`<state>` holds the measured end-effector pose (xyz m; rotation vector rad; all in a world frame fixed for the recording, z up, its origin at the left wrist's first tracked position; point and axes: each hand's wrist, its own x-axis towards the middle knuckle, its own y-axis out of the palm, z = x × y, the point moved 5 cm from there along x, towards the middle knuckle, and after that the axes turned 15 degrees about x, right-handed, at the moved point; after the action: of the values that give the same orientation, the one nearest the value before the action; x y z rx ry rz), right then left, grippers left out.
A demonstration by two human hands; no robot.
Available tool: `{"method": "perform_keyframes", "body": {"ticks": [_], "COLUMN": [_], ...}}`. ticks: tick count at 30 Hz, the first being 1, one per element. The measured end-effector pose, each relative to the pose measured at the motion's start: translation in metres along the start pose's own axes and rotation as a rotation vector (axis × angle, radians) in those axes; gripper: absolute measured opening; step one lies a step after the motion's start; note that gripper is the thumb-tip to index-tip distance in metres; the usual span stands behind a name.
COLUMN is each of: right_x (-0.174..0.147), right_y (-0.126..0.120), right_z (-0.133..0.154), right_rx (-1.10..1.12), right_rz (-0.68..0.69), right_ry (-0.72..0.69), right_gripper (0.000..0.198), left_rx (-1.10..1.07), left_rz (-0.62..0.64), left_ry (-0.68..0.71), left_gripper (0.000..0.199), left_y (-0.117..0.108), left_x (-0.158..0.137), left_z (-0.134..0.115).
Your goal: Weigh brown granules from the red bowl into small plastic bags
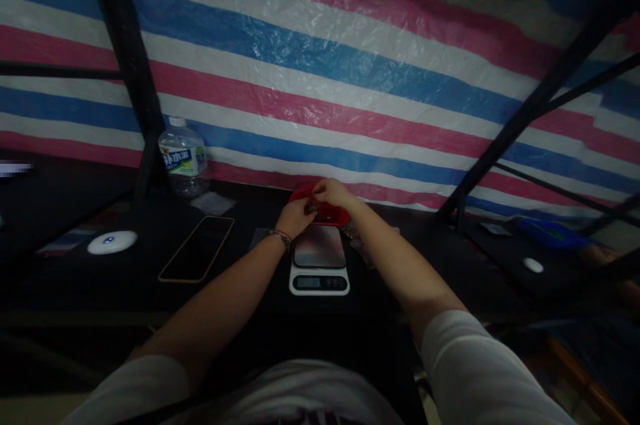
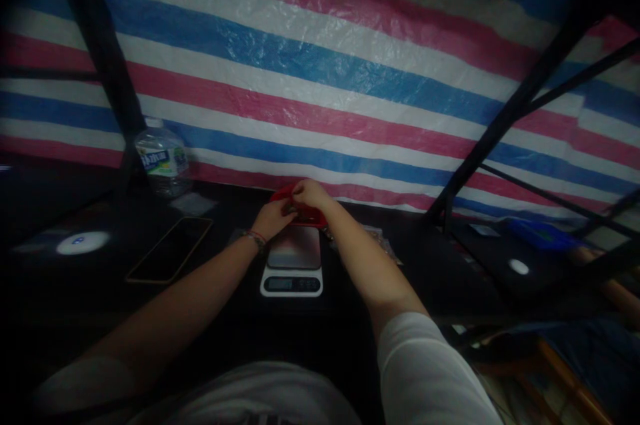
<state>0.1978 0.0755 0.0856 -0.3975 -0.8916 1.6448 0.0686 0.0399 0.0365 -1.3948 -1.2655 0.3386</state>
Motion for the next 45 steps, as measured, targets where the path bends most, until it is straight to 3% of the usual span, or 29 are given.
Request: {"method": "perform_keyframes", "body": {"ticks": [9,14,18,23,32,38,42,45], "right_x": [-0.001,-0.003,-0.003,-0.003,-0.018,-0.034,-0.042,-0.044], "right_y": [0.014,0.011,0.012,0.015,-0.004,0.018,0.019,0.016], "right_z": [0.004,0.012,0.008,0.004,-0.006,-0.022,-0.033,-0.037], "right_rx": [-0.166,-0.098,-0.076,-0.053,0.123,0.271,0.280,0.191], "right_rz": [0.140,0.151,0.090,-0.027,-0.195,-0.237,-0.394,-0.380], "right_ry": [-0.026,-0.038,-0.006,-0.069,-0.077,-0.085,-0.069,-0.003], "right_gripper": [0.017,0.021,0.029,0.020,0.023,0.026,0.031,0.036], "left_rx": [-0.019,-0.013,-0.007,-0.013,-0.109,-0.051,-0.001,0.027], "left_rz": [-0.018,-0.024,-0.009,0.001,-0.072,0.035,0.012,-0.029], "left_ry": [-0.029,-0.055,-0.085,-0.078,-0.149,-0.030,-0.031,0.004], "left_gripper": [0.035,0.032,0.032,0.032,0.039,0.036,0.037,0.035], "left_y": [0.008,0.008,0.010,0.012,0.006,0.008,0.003,-0.002], "left_x": [0.002,0.002,0.003,0.003,0.000,0.000,-0.001,-0.003], "left_z": [0.004,0.006,0.008,0.009,0.018,0.015,0.015,0.010]}}
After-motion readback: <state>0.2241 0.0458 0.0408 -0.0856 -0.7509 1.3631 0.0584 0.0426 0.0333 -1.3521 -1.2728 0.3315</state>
